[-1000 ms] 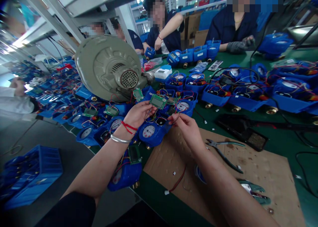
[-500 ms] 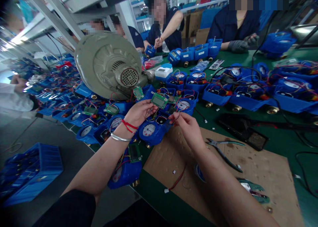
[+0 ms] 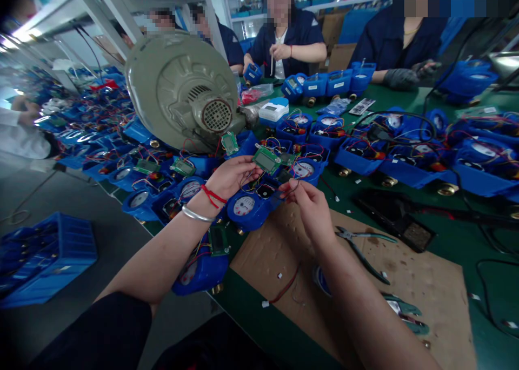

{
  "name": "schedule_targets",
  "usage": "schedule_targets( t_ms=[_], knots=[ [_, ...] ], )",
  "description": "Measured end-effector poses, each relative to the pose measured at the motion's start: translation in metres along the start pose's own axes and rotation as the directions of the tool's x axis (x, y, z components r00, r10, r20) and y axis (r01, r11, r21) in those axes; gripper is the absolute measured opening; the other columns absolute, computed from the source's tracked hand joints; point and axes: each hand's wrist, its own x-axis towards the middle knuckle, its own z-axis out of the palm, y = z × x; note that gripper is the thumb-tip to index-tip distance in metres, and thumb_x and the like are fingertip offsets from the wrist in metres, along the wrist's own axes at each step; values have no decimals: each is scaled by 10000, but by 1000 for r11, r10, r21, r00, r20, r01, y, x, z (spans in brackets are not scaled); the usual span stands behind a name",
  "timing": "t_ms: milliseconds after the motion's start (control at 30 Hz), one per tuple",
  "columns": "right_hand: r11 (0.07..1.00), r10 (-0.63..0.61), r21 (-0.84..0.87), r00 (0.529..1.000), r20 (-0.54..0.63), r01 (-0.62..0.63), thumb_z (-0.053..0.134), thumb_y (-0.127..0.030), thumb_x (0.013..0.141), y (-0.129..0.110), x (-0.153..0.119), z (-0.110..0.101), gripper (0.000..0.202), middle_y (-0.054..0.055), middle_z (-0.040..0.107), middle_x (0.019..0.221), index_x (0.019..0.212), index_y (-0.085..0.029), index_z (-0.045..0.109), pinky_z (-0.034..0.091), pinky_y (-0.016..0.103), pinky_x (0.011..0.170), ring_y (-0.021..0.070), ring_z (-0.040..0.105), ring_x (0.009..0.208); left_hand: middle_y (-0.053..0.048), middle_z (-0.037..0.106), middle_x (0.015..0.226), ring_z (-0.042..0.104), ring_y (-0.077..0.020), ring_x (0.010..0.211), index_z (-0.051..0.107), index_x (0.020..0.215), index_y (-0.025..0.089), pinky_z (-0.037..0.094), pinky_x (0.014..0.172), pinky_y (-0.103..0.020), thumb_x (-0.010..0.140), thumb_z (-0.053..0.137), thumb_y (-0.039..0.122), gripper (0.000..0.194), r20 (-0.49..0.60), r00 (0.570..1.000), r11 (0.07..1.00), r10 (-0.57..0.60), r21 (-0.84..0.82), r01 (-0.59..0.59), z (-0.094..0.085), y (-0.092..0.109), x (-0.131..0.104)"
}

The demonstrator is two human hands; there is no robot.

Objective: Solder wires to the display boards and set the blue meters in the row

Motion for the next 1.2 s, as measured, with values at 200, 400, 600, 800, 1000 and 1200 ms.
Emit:
schedule_targets(
  t_ms=[200,400,600,800,1000,1200],
  knots=[
    [998,-21,57,999,-27,22,510,-518,904,7,2,-1,400,56,688,815,815,-187,717,459,270,615,155,618,701,-35,662,712,650,-84,644,563,903,97,498,685,-196,828,531,-6,131,2,1000,1000,-14,-1,14,-2,0,1],
    [998,-31,46,998,-51,33,480,-555,908,7,1,0,460,65,690,801,794,-175,711,456,260,581,154,626,687,-41,665,702,653,-87,645,584,875,95,494,689,-202,832,525,-4,123,16,1000,1000,1,-2,-1,-4,-1,1],
    [998,-34,44,999,-40,36,466,-583,903,7,1,0,490,57,680,741,753,-174,691,453,253,556,143,614,639,-33,662,703,647,-77,644,596,853,92,494,676,-181,823,531,5,112,43,999,1000,10,23,-11,-2,-4,2],
    [999,-32,11,999,-43,32,444,-616,894,8,3,0,508,45,666,715,722,-190,661,464,258,553,141,602,616,-42,674,715,651,-84,657,605,842,97,499,676,-176,806,570,26,86,53,999,999,0,49,-3,0,-6,4],
    [1000,-15,-8,998,-58,14,458,-610,887,7,2,1,502,51,668,708,712,-184,658,457,256,542,142,597,604,-40,669,707,648,-87,652,594,869,97,497,684,-189,807,557,13,110,55,999,999,0,49,-3,-1,-6,5],
    [999,8,-42,998,-61,-11,478,-578,890,6,1,1,474,58,665,696,710,-183,668,463,267,561,148,594,602,-42,669,709,650,-89,658,592,885,98,492,690,-196,825,539,15,115,55,998,999,-3,43,1,-2,-5,5]
  ],
)
